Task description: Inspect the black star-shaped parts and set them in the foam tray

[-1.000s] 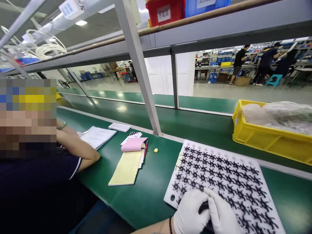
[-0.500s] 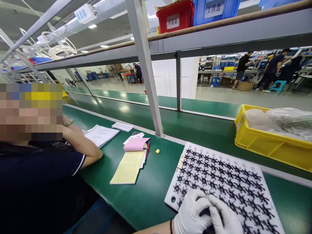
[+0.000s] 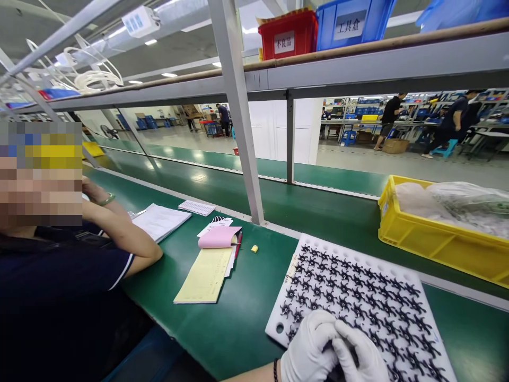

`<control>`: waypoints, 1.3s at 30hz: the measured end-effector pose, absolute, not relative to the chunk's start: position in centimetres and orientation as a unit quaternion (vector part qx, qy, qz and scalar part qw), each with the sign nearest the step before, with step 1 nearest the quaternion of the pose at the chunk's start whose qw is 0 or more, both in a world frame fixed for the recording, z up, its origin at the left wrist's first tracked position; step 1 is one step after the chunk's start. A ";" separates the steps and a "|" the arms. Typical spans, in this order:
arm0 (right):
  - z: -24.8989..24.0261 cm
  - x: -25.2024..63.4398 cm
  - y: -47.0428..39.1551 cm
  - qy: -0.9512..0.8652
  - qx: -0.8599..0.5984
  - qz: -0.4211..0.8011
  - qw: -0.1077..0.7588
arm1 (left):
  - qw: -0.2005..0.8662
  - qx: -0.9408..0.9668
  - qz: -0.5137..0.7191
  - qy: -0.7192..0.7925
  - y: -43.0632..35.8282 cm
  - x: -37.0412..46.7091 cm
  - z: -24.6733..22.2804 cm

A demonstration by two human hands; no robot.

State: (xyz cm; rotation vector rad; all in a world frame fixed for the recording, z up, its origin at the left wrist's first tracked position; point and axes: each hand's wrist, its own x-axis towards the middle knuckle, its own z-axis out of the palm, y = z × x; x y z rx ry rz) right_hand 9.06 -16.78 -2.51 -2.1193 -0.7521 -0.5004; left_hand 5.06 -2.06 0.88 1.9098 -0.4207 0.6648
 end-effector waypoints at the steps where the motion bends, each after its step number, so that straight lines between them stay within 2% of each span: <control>1: -2.7 9.2 -16.9 -0.302 -0.843 -0.202 0.397 | 0.519 0.792 0.273 -0.172 -2.0 5.1 0.8; 8: -3.4 10.7 -17.8 -0.403 -0.806 -0.251 0.352 | 0.529 0.791 0.265 -0.156 -2.0 5.1 0.5; 16: -2.4 10.8 -17.4 -0.413 -0.837 -0.179 0.311 | 0.550 0.785 0.228 -0.170 -2.4 5.7 1.3; 22: -2.5 11.0 -17.2 -0.423 -0.841 -0.184 0.283 | 0.536 0.788 0.253 -0.167 -2.5 5.5 1.9; 32: 2.2 8.9 -15.9 -0.370 -0.847 -0.140 0.356 | 0.469 0.829 0.286 -0.107 -2.3 5.0 0.7; 39: 2.3 9.1 -15.9 -0.396 -0.825 -0.142 0.379 | 0.391 0.854 0.316 -0.135 -1.6 5.6 -0.1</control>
